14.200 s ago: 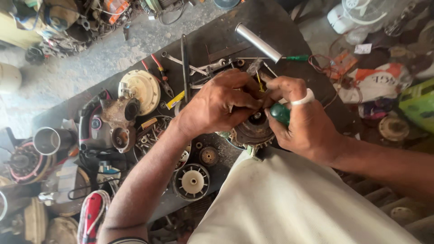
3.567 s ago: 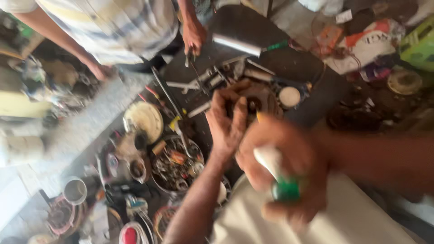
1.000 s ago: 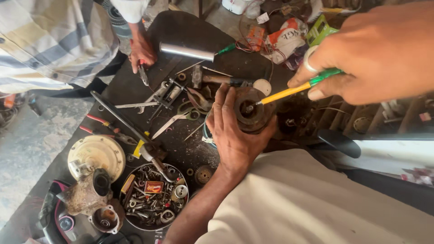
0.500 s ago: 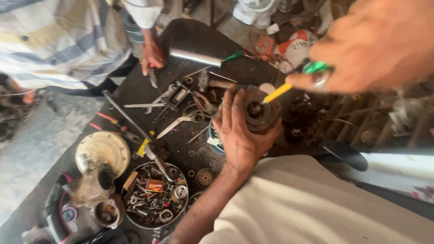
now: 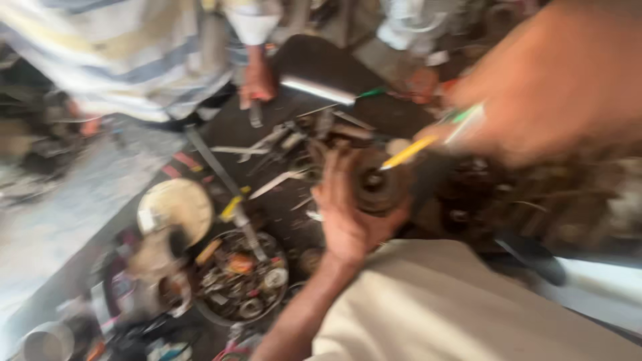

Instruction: The person uses a screwdriver and hammer to disassemble a motor on a workbench, removing parts and placing them on the bench.

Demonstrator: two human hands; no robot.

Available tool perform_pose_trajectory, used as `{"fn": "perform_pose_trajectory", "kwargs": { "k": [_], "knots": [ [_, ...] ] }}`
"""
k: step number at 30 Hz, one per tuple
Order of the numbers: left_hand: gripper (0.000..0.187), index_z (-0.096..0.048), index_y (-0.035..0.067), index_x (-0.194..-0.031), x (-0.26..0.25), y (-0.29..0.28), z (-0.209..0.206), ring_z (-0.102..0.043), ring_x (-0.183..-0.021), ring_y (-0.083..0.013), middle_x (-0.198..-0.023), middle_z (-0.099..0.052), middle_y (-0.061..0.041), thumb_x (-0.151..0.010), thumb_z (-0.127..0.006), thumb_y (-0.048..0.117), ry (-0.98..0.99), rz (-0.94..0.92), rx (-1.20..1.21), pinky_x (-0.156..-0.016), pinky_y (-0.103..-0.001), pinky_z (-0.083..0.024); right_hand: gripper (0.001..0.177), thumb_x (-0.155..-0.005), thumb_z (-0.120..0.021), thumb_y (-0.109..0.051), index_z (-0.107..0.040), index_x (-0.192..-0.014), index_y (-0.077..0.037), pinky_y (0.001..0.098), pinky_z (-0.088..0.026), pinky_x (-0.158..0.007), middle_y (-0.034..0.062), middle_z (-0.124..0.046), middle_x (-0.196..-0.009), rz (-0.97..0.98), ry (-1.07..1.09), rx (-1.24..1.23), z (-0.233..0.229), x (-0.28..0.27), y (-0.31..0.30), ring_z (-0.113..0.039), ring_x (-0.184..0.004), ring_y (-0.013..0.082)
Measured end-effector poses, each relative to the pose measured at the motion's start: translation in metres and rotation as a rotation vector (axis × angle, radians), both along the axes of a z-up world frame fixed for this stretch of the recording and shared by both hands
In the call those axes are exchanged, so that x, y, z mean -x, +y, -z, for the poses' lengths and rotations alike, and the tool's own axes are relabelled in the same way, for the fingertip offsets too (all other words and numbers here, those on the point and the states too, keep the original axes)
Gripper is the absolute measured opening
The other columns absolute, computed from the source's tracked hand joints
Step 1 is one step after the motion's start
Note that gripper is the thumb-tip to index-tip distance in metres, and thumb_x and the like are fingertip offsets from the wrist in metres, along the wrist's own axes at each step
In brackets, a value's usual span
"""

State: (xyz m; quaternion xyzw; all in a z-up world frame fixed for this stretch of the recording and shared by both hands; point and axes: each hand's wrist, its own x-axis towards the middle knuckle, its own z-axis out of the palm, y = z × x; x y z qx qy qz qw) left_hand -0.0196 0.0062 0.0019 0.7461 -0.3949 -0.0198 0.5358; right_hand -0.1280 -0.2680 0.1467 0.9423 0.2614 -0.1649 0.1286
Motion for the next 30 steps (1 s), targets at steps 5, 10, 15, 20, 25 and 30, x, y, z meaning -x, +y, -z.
{"fn": "perform_pose_trajectory", "kwargs": {
  "k": [5, 10, 15, 20, 25, 30],
  "knots": [
    [0.095, -0.052, 0.003, -0.139, -0.017, 0.021, -0.005, -0.053, -0.136, -0.0385, -0.148, -0.051, -0.021, -0.061, -0.095, 0.037, -0.019, -0.008, -0.072, -0.107, -0.051, -0.037, 0.047, -0.073, -0.081, -0.032, -0.076, -0.120, -0.036, 0.0314, -0.055, -0.052, -0.0046, -0.076, -0.074, 0.375, -0.109, -0.351, 0.051, -0.016, 0.004, -0.067, -0.054, 0.0079],
    [0.096, -0.046, -0.001, -0.146, -0.003, 0.008, -0.003, -0.053, -0.143, -0.0378, -0.155, -0.048, -0.023, -0.073, -0.092, 0.042, -0.051, 0.012, -0.005, -0.116, -0.048, -0.045, 0.052, -0.068, -0.089, -0.035, -0.080, -0.119, -0.035, 0.0303, -0.047, -0.030, 0.0019, -0.077, -0.083, 0.304, -0.162, -0.206, 0.039, 0.014, -0.023, -0.059, -0.038, 0.0133],
    [0.058, -0.061, 0.003, -0.136, -0.006, 0.010, -0.008, -0.056, -0.144, -0.0363, -0.155, -0.051, -0.023, -0.090, -0.079, 0.032, 0.056, 0.024, 0.070, -0.120, -0.044, -0.049, 0.043, -0.077, -0.083, -0.023, -0.078, -0.119, -0.029, 0.0237, -0.047, -0.046, -0.0034, -0.072, -0.076, 0.242, -0.153, -0.555, 0.041, -0.002, -0.028, -0.062, -0.048, 0.0022],
    [0.020, -0.074, 0.004, -0.113, 0.003, 0.015, -0.008, -0.059, -0.141, -0.0340, -0.141, -0.062, -0.018, -0.099, -0.075, 0.019, 0.124, -0.080, 0.142, -0.118, -0.042, -0.050, 0.049, -0.071, -0.090, -0.029, -0.082, -0.118, -0.032, 0.0322, -0.050, -0.041, 0.0006, -0.076, -0.075, 0.151, -0.174, -0.495, 0.049, -0.025, -0.046, -0.064, -0.047, 0.0128],
    [0.014, -0.072, 0.003, -0.113, 0.019, 0.004, -0.006, -0.063, -0.136, -0.0315, -0.128, -0.069, -0.014, -0.102, -0.069, 0.011, 0.156, -0.213, 0.174, -0.115, -0.043, -0.052, 0.039, -0.079, -0.078, -0.026, -0.079, -0.118, -0.022, 0.0239, -0.052, -0.060, -0.0041, -0.078, -0.080, 0.075, 0.064, -0.894, 0.094, -0.086, -0.106, -0.066, -0.065, 0.0032],
    [0.014, -0.071, 0.003, -0.117, 0.025, 0.002, -0.005, -0.070, -0.126, -0.0263, -0.117, -0.076, -0.011, -0.109, -0.067, 0.013, 0.311, -0.312, 0.342, -0.122, -0.041, -0.052, 0.034, -0.083, -0.079, -0.023, -0.080, -0.117, -0.024, 0.0254, -0.050, -0.060, -0.0035, -0.072, -0.082, 0.002, 0.180, -0.812, 0.137, -0.165, -0.130, -0.063, -0.062, 0.0091]
  ]
}}
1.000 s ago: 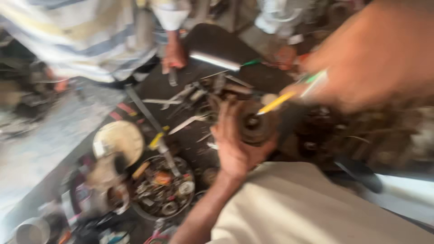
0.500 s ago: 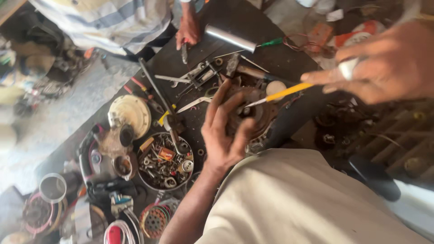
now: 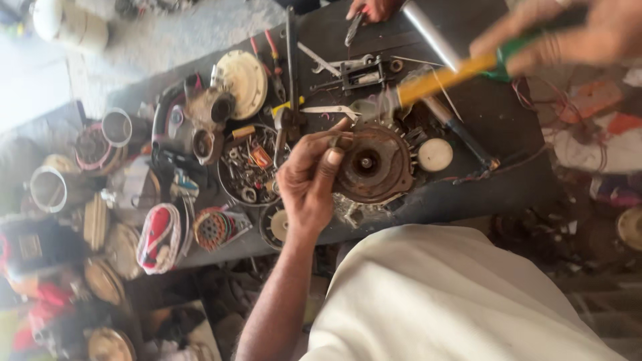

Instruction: The person uses a screwdriver and hammer to disassemble a motor on a workbench, removing parts and placing them on the bench.

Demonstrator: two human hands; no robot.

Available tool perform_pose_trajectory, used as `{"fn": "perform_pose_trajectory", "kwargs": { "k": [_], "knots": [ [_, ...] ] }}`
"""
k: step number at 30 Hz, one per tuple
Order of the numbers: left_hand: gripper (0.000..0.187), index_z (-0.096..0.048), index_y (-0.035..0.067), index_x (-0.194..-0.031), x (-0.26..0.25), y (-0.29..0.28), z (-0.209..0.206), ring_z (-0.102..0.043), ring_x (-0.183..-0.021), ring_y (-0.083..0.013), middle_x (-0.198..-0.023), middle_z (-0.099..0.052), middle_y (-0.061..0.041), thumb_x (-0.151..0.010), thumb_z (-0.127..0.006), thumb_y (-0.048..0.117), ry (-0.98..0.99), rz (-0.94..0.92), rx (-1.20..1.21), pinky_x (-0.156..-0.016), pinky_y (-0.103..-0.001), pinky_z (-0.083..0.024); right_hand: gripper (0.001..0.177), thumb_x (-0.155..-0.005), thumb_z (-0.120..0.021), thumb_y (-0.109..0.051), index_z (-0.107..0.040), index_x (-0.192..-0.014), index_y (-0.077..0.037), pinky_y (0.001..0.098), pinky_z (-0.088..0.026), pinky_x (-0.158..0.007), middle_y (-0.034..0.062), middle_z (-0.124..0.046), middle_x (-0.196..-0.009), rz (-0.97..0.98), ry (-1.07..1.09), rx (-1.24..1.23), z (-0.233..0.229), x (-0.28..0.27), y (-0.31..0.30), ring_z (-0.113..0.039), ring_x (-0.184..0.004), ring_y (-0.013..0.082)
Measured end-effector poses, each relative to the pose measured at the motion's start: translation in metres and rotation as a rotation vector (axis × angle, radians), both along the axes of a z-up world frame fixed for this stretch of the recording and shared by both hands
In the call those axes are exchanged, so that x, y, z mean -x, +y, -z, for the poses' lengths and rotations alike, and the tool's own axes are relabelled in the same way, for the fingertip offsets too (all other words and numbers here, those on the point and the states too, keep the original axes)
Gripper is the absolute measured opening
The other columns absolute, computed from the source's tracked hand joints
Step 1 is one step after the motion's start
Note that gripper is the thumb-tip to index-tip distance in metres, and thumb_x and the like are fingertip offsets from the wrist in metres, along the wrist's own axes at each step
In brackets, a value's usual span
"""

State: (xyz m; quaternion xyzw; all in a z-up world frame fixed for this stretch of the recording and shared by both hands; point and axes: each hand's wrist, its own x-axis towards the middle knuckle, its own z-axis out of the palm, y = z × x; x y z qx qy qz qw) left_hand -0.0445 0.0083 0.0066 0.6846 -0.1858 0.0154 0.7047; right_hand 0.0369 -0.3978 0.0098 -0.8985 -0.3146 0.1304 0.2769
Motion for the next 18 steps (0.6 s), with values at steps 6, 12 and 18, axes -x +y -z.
{"fn": "perform_pose_trajectory", "kwargs": {
  "k": [6, 12, 18],
  "knots": [
    [0.017, -0.071, 0.002, -0.122, 0.010, -0.004, -0.009, -0.069, -0.122, -0.0222, -0.123, -0.074, -0.013, -0.110, -0.064, 0.010, 0.000, -0.202, -0.058, -0.113, -0.035, -0.053, 0.019, -0.101, -0.072, -0.004, -0.073, -0.119, -0.008, 0.0226, -0.043, -0.050, 0.0079, -0.071, -0.090, 0.557, 0.452, -0.879, 0.076, -0.035, 0.048, -0.063, -0.069, 0.0109],
    [0.022, -0.073, 0.000, -0.121, 0.005, 0.004, 0.013, -0.069, -0.104, -0.0149, -0.115, -0.077, -0.012, -0.102, -0.072, 0.010, 0.058, -0.420, -0.066, -0.095, -0.029, -0.055, 0.024, -0.097, -0.072, -0.003, -0.072, -0.121, -0.003, 0.0207, -0.045, -0.046, 0.0101, -0.072, -0.094, 0.612, 0.525, -0.870, 0.139, -0.044, 0.065, -0.066, -0.070, 0.0089],
    [0.031, -0.068, 0.000, -0.124, -0.031, 0.003, 0.013, -0.071, -0.111, -0.0147, -0.121, -0.074, -0.011, -0.097, -0.077, 0.011, 0.127, -0.408, -0.101, -0.101, -0.030, -0.057, 0.026, -0.096, -0.073, -0.002, -0.073, -0.121, -0.003, 0.0206, -0.042, -0.045, 0.0087, -0.071, -0.091, 0.719, 0.471, -0.874, 0.189, -0.059, 0.074, -0.066, -0.066, 0.0070]
  ]
}}
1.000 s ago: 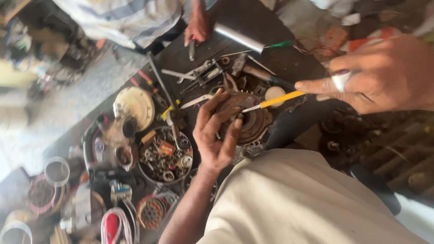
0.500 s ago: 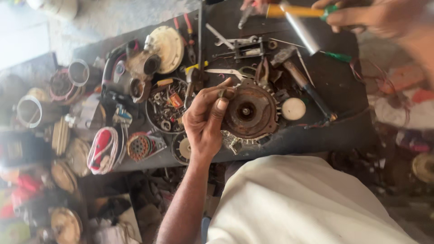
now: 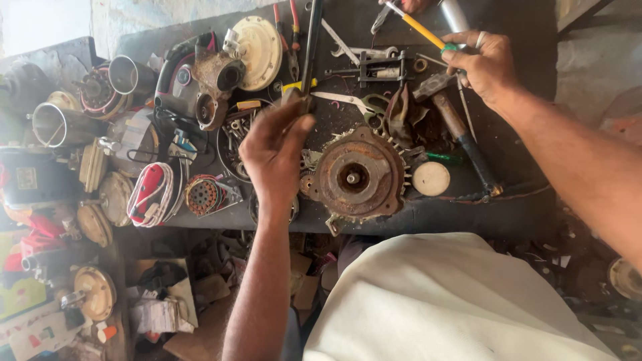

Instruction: The person uses a screwdriver and hammer to disassemble a motor on a workbench, removing parts and placing them on the bench.

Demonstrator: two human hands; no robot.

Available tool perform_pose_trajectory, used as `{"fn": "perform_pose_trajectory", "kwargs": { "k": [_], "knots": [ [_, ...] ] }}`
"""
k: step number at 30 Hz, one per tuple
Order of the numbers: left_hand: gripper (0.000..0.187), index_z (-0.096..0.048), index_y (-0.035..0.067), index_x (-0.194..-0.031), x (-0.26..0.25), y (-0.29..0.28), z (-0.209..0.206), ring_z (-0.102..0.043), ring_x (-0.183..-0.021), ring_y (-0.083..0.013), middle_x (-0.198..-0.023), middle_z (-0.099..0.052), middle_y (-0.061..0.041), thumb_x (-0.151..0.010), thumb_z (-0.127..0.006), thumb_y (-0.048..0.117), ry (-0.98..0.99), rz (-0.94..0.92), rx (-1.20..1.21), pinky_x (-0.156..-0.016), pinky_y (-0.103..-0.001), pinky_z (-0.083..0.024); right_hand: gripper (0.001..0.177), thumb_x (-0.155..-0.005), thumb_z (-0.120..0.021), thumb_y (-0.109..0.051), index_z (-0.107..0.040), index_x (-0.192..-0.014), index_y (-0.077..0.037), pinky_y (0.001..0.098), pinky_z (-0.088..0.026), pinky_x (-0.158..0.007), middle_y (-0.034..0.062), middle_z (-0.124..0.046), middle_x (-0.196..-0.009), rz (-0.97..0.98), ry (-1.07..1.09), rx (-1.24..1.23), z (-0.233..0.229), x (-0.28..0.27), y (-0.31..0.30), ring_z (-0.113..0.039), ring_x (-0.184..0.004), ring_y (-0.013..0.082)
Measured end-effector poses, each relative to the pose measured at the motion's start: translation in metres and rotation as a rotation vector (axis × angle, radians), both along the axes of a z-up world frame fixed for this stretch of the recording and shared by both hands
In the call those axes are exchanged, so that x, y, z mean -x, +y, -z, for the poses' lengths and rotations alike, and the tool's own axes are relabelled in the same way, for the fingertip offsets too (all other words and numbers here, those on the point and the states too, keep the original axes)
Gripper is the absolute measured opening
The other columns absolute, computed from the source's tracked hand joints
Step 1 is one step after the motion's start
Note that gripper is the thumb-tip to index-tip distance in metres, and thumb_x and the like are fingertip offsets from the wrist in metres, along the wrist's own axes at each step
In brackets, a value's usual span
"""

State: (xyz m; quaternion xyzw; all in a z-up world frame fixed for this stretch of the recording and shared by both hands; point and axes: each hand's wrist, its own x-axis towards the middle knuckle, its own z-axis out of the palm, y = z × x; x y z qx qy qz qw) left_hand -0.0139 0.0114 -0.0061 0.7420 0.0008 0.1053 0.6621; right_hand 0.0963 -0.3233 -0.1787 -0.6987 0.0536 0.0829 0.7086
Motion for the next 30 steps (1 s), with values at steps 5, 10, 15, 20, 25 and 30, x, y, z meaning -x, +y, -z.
{"fn": "perform_pose_trajectory", "kwargs": {
  "k": [5, 10, 15, 20, 25, 30],
  "knots": [
    [0.028, -0.065, 0.001, -0.130, 0.008, -0.004, -0.008, -0.068, -0.121, -0.0160, -0.127, -0.071, -0.011, -0.104, -0.067, 0.012, 0.040, 0.006, -0.106, -0.110, -0.032, -0.056, 0.027, -0.096, -0.075, -0.006, -0.076, -0.123, -0.006, 0.0247, -0.041, -0.047, 0.0086, -0.073, -0.092, -0.034, -0.008, 0.226, 0.039, -0.003, 0.000, -0.057, -0.062, 0.0100],
    [0.025, -0.069, -0.001, -0.126, 0.043, -0.002, -0.009, -0.068, -0.121, -0.0197, -0.125, -0.073, -0.012, -0.109, -0.058, 0.014, 0.084, 0.004, -0.054, -0.111, -0.036, -0.051, 0.030, -0.097, -0.081, -0.018, -0.076, -0.126, -0.011, 0.0355, -0.054, -0.071, 0.0139, -0.074, -0.097, -0.129, -0.210, 0.649, 0.057, -0.010, 0.000, -0.067, -0.081, 0.0174],
    [0.025, -0.069, -0.003, -0.120, 0.062, -0.013, -0.006, -0.063, -0.133, -0.0254, -0.127, -0.071, -0.015, -0.110, -0.055, 0.016, 0.041, -0.040, -0.112, -0.117, -0.040, -0.047, 0.034, -0.092, -0.080, -0.025, -0.076, -0.124, -0.016, 0.0401, -0.055, -0.080, 0.0103, -0.076, -0.102, -0.113, -0.186, 0.685, 0.060, -0.018, 0.007, -0.069, -0.089, 0.0191],
    [0.030, -0.071, -0.004, -0.115, 0.063, -0.015, -0.006, -0.063, -0.133, -0.0294, -0.126, -0.071, -0.018, -0.111, -0.053, 0.020, 0.056, -0.059, -0.127, -0.117, -0.044, -0.047, 0.035, -0.094, -0.076, -0.029, -0.072, -0.129, -0.020, 0.0415, -0.054, -0.085, 0.0106, -0.072, -0.115, -0.134, 0.002, 0.732, 0.064, -0.025, 0.029, -0.068, -0.099, 0.0261],
    [0.034, -0.069, -0.003, -0.121, 0.078, -0.012, -0.009, -0.060, -0.140, -0.0297, -0.130, -0.069, -0.016, -0.113, -0.053, 0.026, 0.027, -0.007, -0.142, -0.123, -0.045, -0.046, 0.036, -0.093, -0.080, -0.023, -0.074, -0.127, -0.013, 0.0482, -0.052, -0.095, 0.0186, -0.069, -0.121, -0.134, -0.489, 0.957, 0.064, -0.019, -0.014, -0.065, -0.112, 0.0386],
    [0.034, -0.068, -0.003, -0.123, 0.079, -0.016, -0.012, -0.060, -0.140, -0.0302, -0.132, -0.069, -0.016, -0.113, -0.053, 0.026, 0.032, -0.009, -0.142, -0.124, -0.045, -0.044, 0.019, -0.102, -0.066, -0.028, -0.077, -0.116, -0.021, 0.0462, -0.058, -0.088, 0.0157, -0.075, -0.106, -0.393, -0.079, 1.108, 0.056, 0.021, -0.028, -0.071, -0.094, 0.0339]
  ]
}}
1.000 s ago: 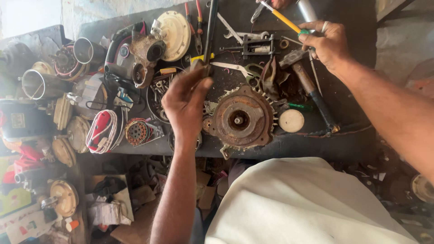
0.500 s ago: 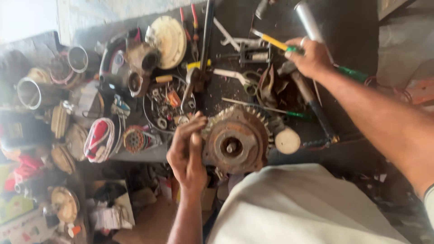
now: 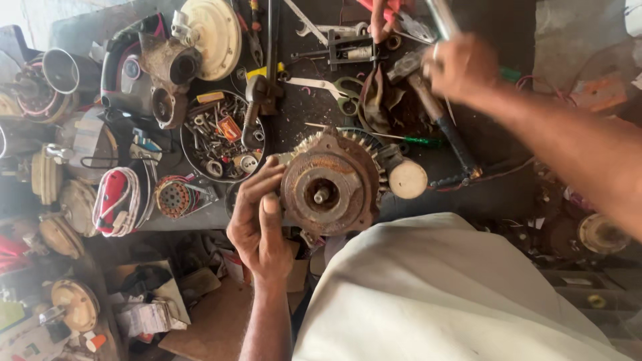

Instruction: The person uses a screwdriver and hammer to disassemble a motor on a workbench, removing parts and placing them on the bench.

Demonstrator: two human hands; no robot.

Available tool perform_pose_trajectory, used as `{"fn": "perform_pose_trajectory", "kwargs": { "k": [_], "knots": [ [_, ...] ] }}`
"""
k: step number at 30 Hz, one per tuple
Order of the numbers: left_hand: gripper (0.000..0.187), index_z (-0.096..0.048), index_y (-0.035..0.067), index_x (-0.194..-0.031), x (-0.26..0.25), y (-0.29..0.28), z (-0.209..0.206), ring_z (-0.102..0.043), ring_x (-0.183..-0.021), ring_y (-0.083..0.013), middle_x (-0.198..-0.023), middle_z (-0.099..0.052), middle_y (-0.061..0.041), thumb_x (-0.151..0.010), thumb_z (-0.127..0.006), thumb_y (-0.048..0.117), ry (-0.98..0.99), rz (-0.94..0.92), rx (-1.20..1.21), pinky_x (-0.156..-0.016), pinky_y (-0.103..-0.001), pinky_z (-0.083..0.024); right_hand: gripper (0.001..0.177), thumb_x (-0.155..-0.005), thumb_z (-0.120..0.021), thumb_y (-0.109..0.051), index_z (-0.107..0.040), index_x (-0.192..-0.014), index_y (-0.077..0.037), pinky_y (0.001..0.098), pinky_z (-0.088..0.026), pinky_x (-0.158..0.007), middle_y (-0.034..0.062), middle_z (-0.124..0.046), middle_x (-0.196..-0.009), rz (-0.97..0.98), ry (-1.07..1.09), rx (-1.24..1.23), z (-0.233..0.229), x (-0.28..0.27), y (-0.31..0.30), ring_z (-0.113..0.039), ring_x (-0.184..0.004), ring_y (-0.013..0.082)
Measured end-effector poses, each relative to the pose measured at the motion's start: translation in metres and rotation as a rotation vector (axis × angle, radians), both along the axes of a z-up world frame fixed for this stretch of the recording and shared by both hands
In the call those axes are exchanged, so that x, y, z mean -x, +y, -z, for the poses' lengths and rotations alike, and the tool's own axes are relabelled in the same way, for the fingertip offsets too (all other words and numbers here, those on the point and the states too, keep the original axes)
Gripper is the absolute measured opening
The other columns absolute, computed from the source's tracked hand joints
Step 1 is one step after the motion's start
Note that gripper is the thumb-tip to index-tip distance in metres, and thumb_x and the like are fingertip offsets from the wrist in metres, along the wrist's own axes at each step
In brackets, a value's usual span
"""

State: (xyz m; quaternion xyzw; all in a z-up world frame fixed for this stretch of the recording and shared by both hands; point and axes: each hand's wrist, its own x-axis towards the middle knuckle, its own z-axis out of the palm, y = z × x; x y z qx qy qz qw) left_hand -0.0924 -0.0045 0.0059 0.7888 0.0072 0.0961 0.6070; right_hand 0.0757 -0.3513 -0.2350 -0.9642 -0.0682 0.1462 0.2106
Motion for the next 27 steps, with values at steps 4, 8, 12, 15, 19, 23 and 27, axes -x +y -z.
{"fn": "perform_pose_trajectory", "kwargs": {
  "k": [4, 8, 12, 15, 19, 23, 27],
  "knots": [
    [0.035, -0.068, -0.004, -0.122, 0.001, -0.001, 0.000, -0.060, -0.138, -0.0292, -0.130, -0.069, -0.016, -0.113, -0.052, 0.026, 0.011, -0.023, -0.017, -0.122, -0.044, -0.043, 0.031, -0.071, -0.073, -0.025, -0.078, -0.098, -0.011, 0.0470, -0.059, -0.075, 0.0143, -0.067, -0.111, -0.281, 0.040, 0.135, 0.020, 0.077, 0.023, -0.070, -0.091, 0.0317],
    [0.034, -0.068, -0.004, -0.120, 0.000, -0.004, 0.001, -0.060, -0.137, -0.0288, -0.128, -0.070, -0.016, -0.112, -0.052, 0.026, -0.025, -0.032, -0.020, -0.122, -0.044, -0.042, 0.025, -0.080, -0.071, -0.032, -0.077, -0.093, -0.012, 0.0475, -0.057, -0.081, 0.0129, -0.062, -0.113, -0.350, -0.052, 0.287, 0.014, 0.114, 0.039, -0.067, -0.104, 0.0320],
    [0.035, -0.068, -0.003, -0.119, 0.003, -0.008, 0.007, -0.060, -0.137, -0.0280, -0.127, -0.071, -0.015, -0.113, -0.051, 0.027, -0.026, -0.050, 0.024, -0.122, -0.044, -0.042, 0.027, -0.073, -0.074, -0.023, -0.076, -0.097, -0.012, 0.0486, -0.053, -0.094, 0.0108, -0.062, -0.117, -0.464, 0.106, 0.389, 0.004, 0.097, 0.045, -0.063, -0.114, 0.0302],
    [0.035, -0.069, -0.002, -0.119, 0.003, -0.007, 0.013, -0.062, -0.136, -0.0277, -0.126, -0.072, -0.014, -0.113, -0.051, 0.027, -0.052, -0.072, 0.005, -0.121, -0.044, -0.044, 0.032, -0.083, -0.071, -0.024, -0.070, -0.111, -0.008, 0.0492, -0.055, -0.097, 0.0145, -0.071, -0.116, -0.273, 0.351, 0.242, -0.004, 0.079, 0.034, -0.068, -0.115, 0.0332],
    [0.045, -0.065, 0.001, -0.132, 0.007, 0.001, 0.021, -0.054, -0.148, -0.0321, -0.137, -0.068, -0.017, -0.114, -0.050, 0.039, -0.048, -0.013, 0.007, -0.129, -0.048, -0.037, 0.045, -0.079, -0.078, -0.035, -0.070, -0.117, -0.012, 0.0440, -0.050, -0.105, 0.0160, -0.068, -0.123, -0.246, 0.228, 0.108, -0.017, 0.059, 0.020, -0.063, -0.122, 0.0323],
    [0.086, -0.046, 0.007, -0.157, 0.023, 0.017, 0.036, -0.040, -0.156, -0.0310, -0.163, -0.048, -0.017, -0.099, -0.054, 0.071, -0.104, 0.055, -0.008, -0.137, -0.053, -0.029, 0.057, -0.089, -0.070, -0.046, -0.064, -0.135, -0.012, 0.0430, -0.051, -0.098, 0.0116, -0.068, -0.126, -0.120, 0.237, -0.506, -0.076, 0.043, 0.023, -0.065, -0.116, 0.0274],
    [0.147, -0.008, 0.008, -0.169, 0.028, 0.040, 0.069, -0.028, -0.165, -0.0368, -0.174, -0.023, -0.021, -0.064, -0.072, 0.090, -0.002, 0.168, -0.031, -0.134, -0.056, -0.027, 0.062, -0.095, -0.069, -0.047, -0.059, -0.143, -0.009, 0.0453, -0.047, -0.070, 0.0107, -0.064, -0.119, -0.122, 0.425, -1.019, -0.137, 0.047, 0.032, -0.054, -0.081, 0.0250]
  ]
}}
